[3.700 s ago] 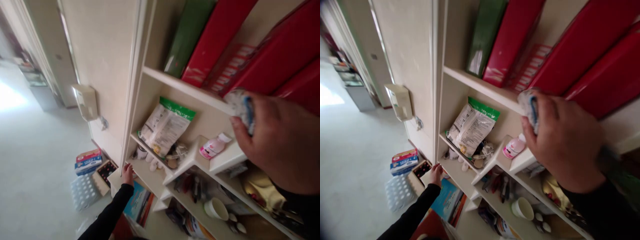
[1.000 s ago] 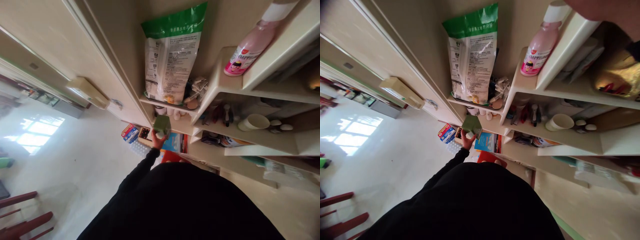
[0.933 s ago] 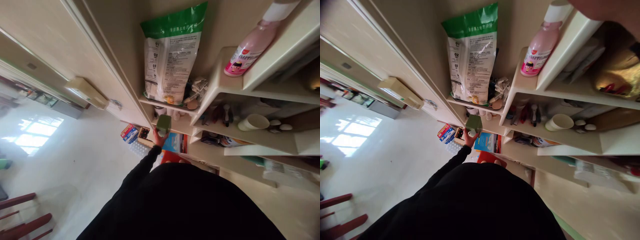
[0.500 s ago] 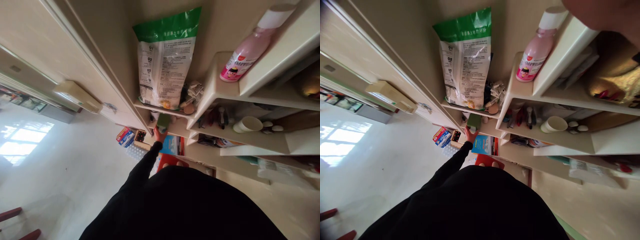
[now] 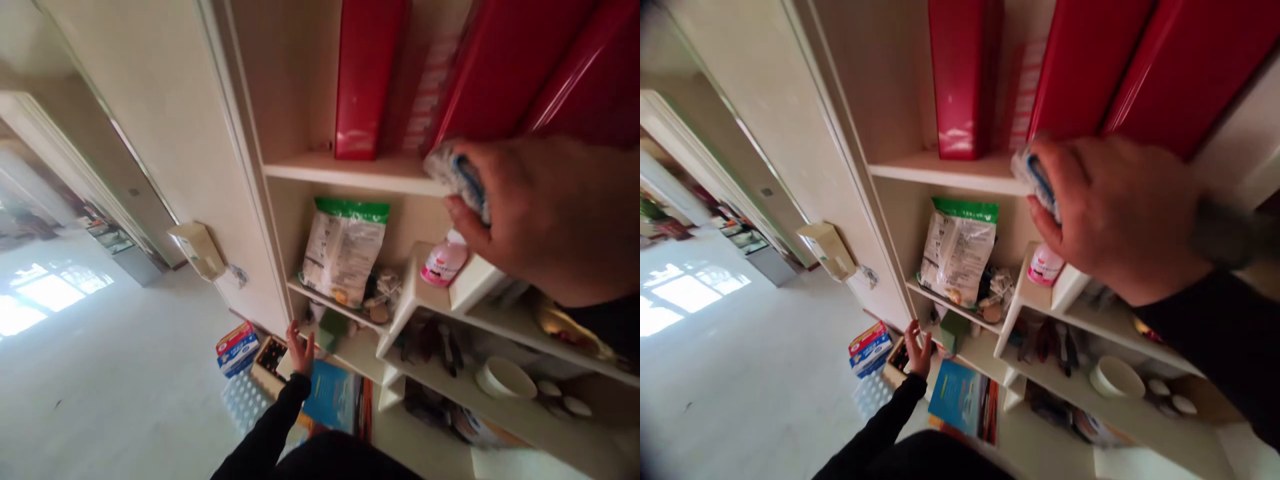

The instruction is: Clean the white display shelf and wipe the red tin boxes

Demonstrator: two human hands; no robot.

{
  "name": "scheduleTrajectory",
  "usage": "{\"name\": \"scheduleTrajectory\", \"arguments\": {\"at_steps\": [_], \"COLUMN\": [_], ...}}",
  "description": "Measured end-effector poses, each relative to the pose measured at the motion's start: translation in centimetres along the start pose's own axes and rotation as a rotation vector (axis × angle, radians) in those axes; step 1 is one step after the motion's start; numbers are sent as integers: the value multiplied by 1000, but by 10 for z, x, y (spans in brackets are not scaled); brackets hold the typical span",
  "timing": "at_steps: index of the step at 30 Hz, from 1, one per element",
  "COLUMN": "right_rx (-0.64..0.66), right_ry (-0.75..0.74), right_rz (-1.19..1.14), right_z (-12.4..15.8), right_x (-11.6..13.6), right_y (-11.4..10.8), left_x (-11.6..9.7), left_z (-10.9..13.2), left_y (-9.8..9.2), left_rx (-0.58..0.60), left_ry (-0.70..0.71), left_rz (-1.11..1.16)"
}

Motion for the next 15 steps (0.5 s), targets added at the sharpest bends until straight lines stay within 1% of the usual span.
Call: {"name": "scheduleTrajectory", "arguments": {"at_steps": [1,2,3,4,5,6,7,8,9,10,11,12,13,15], "right_rx": [-55,-115,-175,-227,-267,-294,-311,-318,-324,-334,-350,-361,-374,-384], "right_ry": [-50,-90,-119,-140,-157,-168,-175,-180,-184,-186,-192,-200,-206,-219], "right_rz": [50,84,99,107,113,118,122,124,124,121,113,100,84,53], "right_z": [1,1,2,2,2,3,2,2,2,2,2,2,2,1], "right_x": [3,5,6,7,7,7,7,8,8,8,8,8,8,7], "right_y": [-1,-1,-1,0,0,0,0,0,0,0,0,0,0,2], "left_x": [-17,-40,-68,-102,-142,-185,-228,-270,-308,-343,-372,-396,-415,-441], "left_z": [-15,-34,-55,-80,-105,-130,-157,-182,-207,-230,-251,-269,-285,-307], "left_y": [-10,-18,-25,-30,-33,-32,-26,-17,-5,8,22,37,51,74], "left_rx": [-80,-145,-193,-223,-252,-217,-142,-75,-18,30,66,93,121,136], "left_ry": [74,149,227,318,460,597,695,751,764,735,681,622,572,528], "left_rz": [31,58,81,104,146,159,145,122,94,54,2,-44,-84,-106]}}
Point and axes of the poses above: each hand's wrist, its own z-axis away from the middle knuckle, its own y-axis out of the palm, x = y × z, the point moved 4 cm from there along -z, towards the middle knuckle, and after that the axes turned 7 degrees about x, right-handed, at the moved point
